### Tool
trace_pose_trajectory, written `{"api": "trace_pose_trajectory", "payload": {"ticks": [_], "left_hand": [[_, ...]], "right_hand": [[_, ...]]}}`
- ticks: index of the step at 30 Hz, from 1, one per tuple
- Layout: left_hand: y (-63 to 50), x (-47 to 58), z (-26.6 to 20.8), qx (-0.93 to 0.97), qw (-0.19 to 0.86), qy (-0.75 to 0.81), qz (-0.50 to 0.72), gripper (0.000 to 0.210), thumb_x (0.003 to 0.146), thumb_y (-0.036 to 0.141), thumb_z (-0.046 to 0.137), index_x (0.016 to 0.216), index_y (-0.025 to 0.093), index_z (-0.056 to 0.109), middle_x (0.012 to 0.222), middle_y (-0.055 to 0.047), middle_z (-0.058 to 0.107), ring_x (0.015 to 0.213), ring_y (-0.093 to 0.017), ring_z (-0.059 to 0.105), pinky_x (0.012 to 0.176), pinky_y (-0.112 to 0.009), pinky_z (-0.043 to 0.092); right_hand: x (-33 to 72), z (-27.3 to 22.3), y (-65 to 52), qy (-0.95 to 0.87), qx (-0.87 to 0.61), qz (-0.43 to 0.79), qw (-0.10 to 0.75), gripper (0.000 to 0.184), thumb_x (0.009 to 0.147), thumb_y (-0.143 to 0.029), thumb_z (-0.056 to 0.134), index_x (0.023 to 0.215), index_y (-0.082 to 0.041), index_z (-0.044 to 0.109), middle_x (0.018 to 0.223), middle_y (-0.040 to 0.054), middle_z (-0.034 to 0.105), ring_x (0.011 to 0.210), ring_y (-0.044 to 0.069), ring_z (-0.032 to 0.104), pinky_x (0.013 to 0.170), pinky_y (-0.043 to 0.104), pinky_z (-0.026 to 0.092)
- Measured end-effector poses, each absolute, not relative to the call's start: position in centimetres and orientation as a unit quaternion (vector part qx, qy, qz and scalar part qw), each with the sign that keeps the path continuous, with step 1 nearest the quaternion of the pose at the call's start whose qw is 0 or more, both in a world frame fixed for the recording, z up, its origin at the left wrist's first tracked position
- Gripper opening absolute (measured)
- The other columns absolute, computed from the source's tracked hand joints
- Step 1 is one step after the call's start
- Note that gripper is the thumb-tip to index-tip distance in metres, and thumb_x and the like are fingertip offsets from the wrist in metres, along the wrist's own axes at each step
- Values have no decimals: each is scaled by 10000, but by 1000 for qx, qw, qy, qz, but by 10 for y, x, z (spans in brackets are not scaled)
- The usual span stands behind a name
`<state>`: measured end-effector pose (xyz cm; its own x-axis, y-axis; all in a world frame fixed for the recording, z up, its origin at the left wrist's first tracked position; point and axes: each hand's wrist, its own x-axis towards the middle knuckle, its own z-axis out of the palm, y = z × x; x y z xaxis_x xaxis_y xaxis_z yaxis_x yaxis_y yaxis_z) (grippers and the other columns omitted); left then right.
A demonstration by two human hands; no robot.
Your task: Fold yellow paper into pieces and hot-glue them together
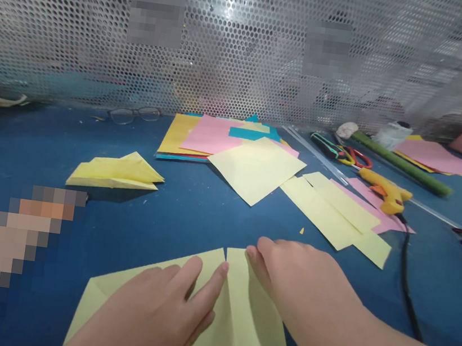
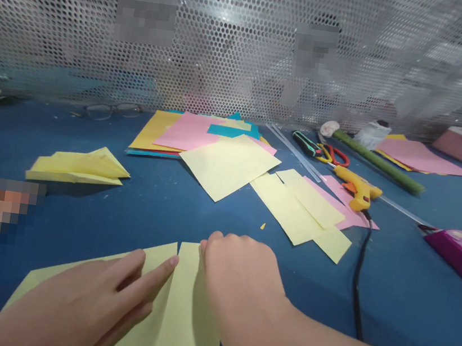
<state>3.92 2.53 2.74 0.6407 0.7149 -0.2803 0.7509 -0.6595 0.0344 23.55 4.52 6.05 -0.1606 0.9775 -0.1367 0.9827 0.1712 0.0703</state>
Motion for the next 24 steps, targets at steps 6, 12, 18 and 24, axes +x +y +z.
{"api": "trace_pose_trajectory", "payload": {"ticks": [6, 12, 18, 24], "left_hand": [[21, 21, 15, 932, 68, 355, 28, 856, 868, 694, 480, 1555, 238, 252, 1109, -85, 625, 1000, -281, 578, 823, -352, 465], [18, 17, 3, 918, 20, 394, 39, 975, 791, 864, 415, 1564, 295, 245, 1108, -76, 618, 906, -267, 541, 791, -353, 412], [12, 20, 11, 889, -12, 457, 23, 870, 861, 831, 355, 1545, 296, 313, 1083, -78, 622, 922, -264, 524, 803, -351, 388], [9, 27, 13, 898, -28, 438, 29, 883, 898, 812, 281, 1529, 199, 354, 1170, -118, 639, 1067, -317, 522, 920, -439, 358]], "right_hand": [[234, 65, 47, 757, 648, -32, 84, 279, 979, -190, 524, 715, -181, 617, 627, 53, 663, 587, 218, 669, 454, 264, 180], [234, 67, 60, 752, 656, -55, 20, 364, 1038, -342, 414, 751, -201, 587, 694, 34, 656, 652, 219, 643, 509, 276, 244], [242, 61, 63, 754, 643, -121, -56, 319, 979, -202, 503, 1291, -270, 501, 833, -27, 669, 627, 145, 610, 522, 233, 340], [246, 65, 63, 759, 609, -213, -88, 336, 938, -100, 469, 1190, -264, 618, 780, -12, 625, 660, 149, 560, 573, 247, 337]]}}
